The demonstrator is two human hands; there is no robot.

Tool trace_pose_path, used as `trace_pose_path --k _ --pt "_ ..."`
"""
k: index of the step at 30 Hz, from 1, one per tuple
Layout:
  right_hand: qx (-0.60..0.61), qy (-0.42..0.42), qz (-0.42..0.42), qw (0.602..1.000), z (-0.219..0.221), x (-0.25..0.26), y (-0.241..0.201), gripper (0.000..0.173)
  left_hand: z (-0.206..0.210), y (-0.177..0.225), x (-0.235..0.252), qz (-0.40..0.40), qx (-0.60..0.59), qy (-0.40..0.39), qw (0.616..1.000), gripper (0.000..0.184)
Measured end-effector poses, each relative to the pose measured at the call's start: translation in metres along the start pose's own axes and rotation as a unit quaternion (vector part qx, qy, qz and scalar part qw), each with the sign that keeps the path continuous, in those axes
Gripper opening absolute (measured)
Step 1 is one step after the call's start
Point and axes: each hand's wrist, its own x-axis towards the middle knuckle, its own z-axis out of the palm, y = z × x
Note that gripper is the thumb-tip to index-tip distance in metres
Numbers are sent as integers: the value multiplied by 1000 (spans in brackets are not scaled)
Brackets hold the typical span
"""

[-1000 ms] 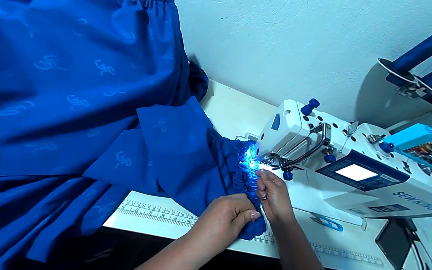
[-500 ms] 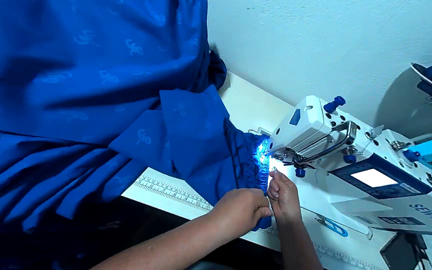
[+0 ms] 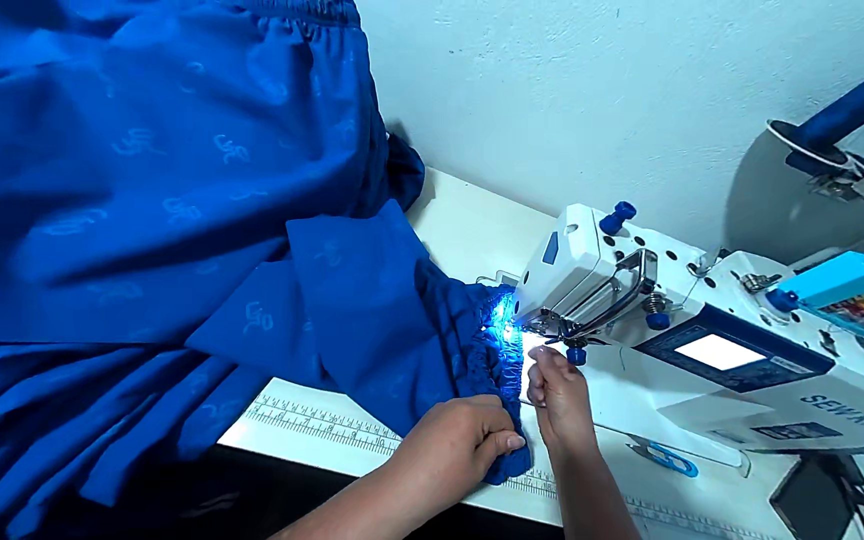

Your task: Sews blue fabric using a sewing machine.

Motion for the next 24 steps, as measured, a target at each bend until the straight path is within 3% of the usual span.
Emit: trace_pose_path --k 3,7,10,16,19,22,24 --pt "-26 1 -17 1000 -13 -4 -6 24 4 4 6 0 -11 -33 999 37" --pt "-87 -102 -13 991 -11 -9 -11 20 8 1 2 12 -34 -30 999 36" --pt "-33 -163 -8 986 6 -9 -8 30 7 -7 -9 44 -36 6 998 36" --pt "47 -128 58 989 33 0 -8 34 10 -21 -15 63 -33 125 990 35" --pt "27 -159 36 986 34 -11 -10 31 13 -20 -14 71 -17 87 994 36" --pt "85 -114 -7 990 12 -19 -4 33 10 -22 -17 78 -8 5 997 37" --pt "128 -78 -22 988 -6 -15 1 35 12 -26 -19 80 -8 -7 997 37"
